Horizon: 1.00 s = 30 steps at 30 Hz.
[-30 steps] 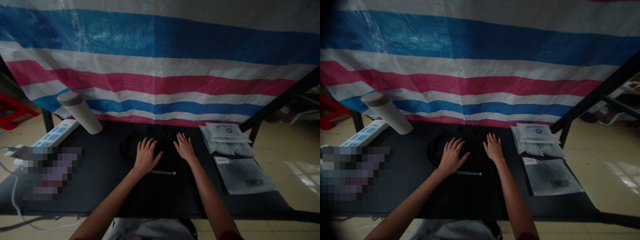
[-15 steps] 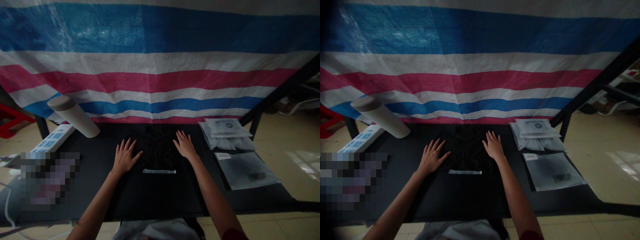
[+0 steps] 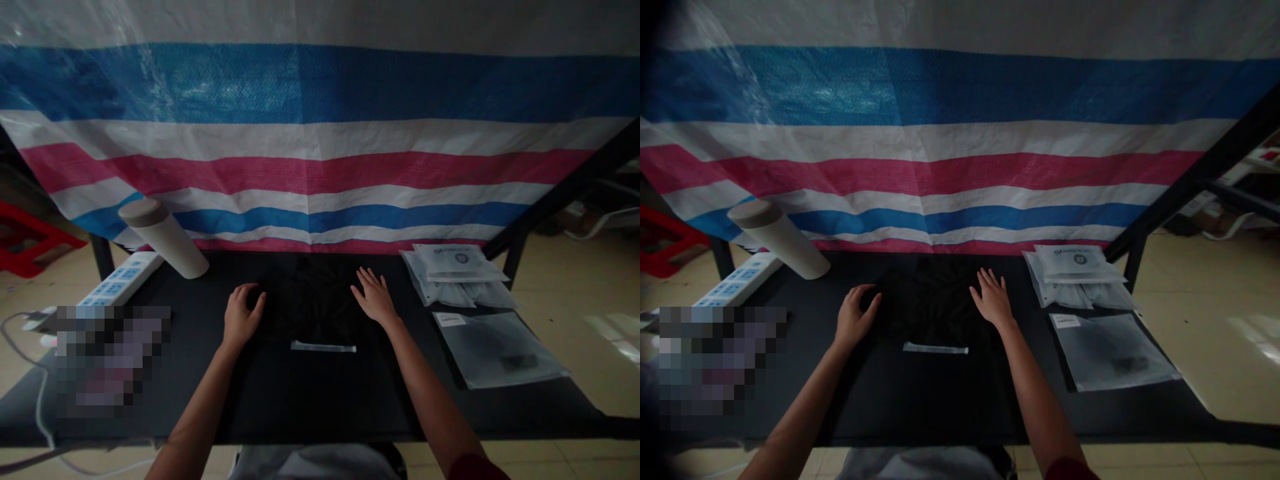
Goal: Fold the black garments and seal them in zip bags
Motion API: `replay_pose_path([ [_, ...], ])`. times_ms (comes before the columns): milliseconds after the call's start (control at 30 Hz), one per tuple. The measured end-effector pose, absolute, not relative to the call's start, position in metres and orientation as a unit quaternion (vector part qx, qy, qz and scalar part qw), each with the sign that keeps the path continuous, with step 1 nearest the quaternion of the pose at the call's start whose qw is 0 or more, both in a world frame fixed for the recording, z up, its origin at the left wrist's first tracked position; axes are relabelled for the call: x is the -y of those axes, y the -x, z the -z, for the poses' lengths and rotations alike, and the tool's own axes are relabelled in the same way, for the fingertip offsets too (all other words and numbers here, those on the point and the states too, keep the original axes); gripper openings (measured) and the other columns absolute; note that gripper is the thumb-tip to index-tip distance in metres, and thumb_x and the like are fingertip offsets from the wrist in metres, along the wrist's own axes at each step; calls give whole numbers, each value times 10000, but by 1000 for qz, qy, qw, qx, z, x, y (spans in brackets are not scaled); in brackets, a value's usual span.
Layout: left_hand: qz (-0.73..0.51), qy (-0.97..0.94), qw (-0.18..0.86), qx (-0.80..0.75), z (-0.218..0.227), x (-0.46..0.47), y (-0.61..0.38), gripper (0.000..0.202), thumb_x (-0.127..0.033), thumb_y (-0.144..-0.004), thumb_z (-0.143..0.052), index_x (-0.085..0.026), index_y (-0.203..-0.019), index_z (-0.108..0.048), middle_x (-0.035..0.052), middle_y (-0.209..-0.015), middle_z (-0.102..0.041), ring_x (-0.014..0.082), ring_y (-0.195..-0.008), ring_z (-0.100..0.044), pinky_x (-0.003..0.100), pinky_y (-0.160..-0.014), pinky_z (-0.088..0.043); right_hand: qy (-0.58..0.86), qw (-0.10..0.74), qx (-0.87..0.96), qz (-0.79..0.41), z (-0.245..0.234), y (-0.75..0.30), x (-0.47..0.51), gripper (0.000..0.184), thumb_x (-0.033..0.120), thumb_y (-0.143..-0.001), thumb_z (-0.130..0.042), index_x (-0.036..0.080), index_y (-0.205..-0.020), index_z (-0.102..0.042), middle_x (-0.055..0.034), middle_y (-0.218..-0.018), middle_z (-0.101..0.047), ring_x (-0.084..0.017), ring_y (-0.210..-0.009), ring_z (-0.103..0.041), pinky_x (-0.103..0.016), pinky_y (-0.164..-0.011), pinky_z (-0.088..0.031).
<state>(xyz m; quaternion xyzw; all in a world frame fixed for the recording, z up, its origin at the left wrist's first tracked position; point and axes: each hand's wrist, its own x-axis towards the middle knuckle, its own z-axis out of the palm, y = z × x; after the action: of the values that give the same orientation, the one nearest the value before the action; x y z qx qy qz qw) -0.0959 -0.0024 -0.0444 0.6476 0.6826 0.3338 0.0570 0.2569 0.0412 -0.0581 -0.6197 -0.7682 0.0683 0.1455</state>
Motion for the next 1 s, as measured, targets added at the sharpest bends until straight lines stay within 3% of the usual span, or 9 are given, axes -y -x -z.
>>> replay_pose_path([
  [200,-316,-585,33,-746,44,0,114,463,-507,-868,-469,-167,-1166,-572,103,-1087,-629,273,-980,-589,399,-876,-480,618,146,769,-73,59,-257,-41,551,440,-981,-338,157,-1450,-396,-101,-1534,-349,-272,-1440,-266,-528,-1161,-181],
  [433,-305,-579,61,-754,50,-1,115,469,-525,-861,-494,-183,-1176,-561,82,-1017,-667,249,-906,-631,332,-747,-484,608,161,772,-94,61,-263,-41,547,441,-978,-362,154,-1442,-409,-113,-1534,-348,-273,-1441,-263,-530,-1162,-182],
  [733,-247,-600,30,-760,49,0,115,515,-540,-880,-428,-138,-1156,-592,112,-990,-674,286,-928,-596,380,-833,-459,598,224,762,-108,65,-267,-44,515,423,-968,-401,146,-1397,-469,-142,-1505,-392,-291,-1424,-302,-540,-1146,-236],
  [867,-188,-617,-8,-764,48,5,111,550,-557,-889,-393,-122,-1142,-614,153,-1038,-645,318,-986,-579,411,-880,-437,585,319,737,-115,63,-274,-44,438,395,-955,-431,170,-1307,-564,-132,-1433,-493,-266,-1389,-376,-467,-1117,-342],
  [1000,-128,-588,-42,-797,43,12,110,607,-606,-873,-397,-108,-1138,-622,198,-1087,-615,390,-1044,-547,443,-836,-445,577,335,736,-117,63,-278,-44,371,383,-935,-479,183,-1207,-635,-118,-1326,-594,-266,-1339,-449,-437,-1095,-384],
])
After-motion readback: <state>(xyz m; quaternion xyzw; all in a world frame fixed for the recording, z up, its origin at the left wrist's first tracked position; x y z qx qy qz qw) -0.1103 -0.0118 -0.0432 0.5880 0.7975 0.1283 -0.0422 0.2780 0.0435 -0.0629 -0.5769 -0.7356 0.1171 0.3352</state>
